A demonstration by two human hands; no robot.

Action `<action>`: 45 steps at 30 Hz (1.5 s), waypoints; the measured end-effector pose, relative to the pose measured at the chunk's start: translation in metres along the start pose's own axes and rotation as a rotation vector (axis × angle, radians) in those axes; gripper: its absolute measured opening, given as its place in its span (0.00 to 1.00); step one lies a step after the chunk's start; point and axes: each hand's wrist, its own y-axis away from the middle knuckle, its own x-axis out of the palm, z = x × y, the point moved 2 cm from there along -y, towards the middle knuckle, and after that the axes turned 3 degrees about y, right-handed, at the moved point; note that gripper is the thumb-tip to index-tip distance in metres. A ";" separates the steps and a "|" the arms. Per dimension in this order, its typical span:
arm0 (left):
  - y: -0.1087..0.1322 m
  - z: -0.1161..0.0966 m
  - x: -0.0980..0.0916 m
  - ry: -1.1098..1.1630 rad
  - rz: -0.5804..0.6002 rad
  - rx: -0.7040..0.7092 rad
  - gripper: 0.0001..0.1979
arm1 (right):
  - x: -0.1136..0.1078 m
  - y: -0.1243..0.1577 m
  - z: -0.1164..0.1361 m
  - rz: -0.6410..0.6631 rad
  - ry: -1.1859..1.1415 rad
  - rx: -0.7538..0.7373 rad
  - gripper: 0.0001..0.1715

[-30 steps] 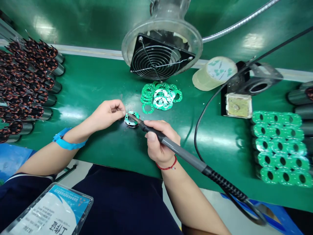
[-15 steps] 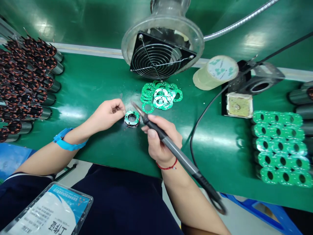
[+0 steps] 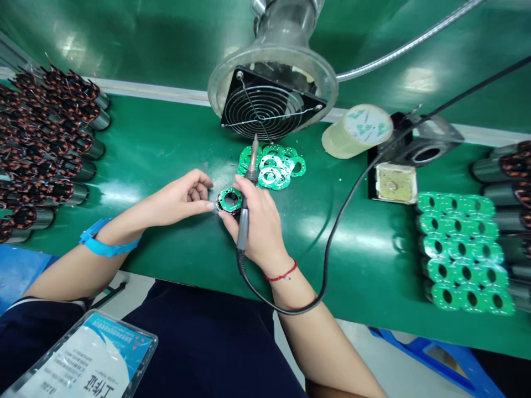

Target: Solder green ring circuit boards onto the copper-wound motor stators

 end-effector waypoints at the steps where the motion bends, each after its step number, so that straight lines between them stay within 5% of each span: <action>1: 0.001 0.000 -0.001 -0.042 0.047 0.020 0.11 | -0.001 0.001 -0.001 0.003 -0.023 0.003 0.38; 4: 0.002 -0.004 -0.004 -0.161 0.054 0.088 0.03 | -0.003 0.005 -0.004 0.032 -0.075 -0.002 0.36; 12: -0.004 -0.004 0.002 0.098 -0.055 0.087 0.02 | 0.003 0.005 0.002 0.003 0.014 -0.076 0.36; 19: 0.000 -0.006 0.005 0.062 -0.082 0.044 0.02 | -0.002 0.002 0.018 -0.050 0.104 -0.253 0.35; 31: -0.007 -0.004 0.007 -0.020 -0.224 0.025 0.04 | 0.002 0.002 0.020 -0.023 0.037 -0.173 0.28; 39: -0.007 -0.001 0.001 0.027 -0.134 0.057 0.03 | 0.004 0.008 0.015 -0.063 0.024 0.009 0.35; 45: -0.009 -0.003 0.002 -0.006 -0.172 0.059 0.05 | 0.015 0.008 0.012 -0.022 0.002 -0.014 0.37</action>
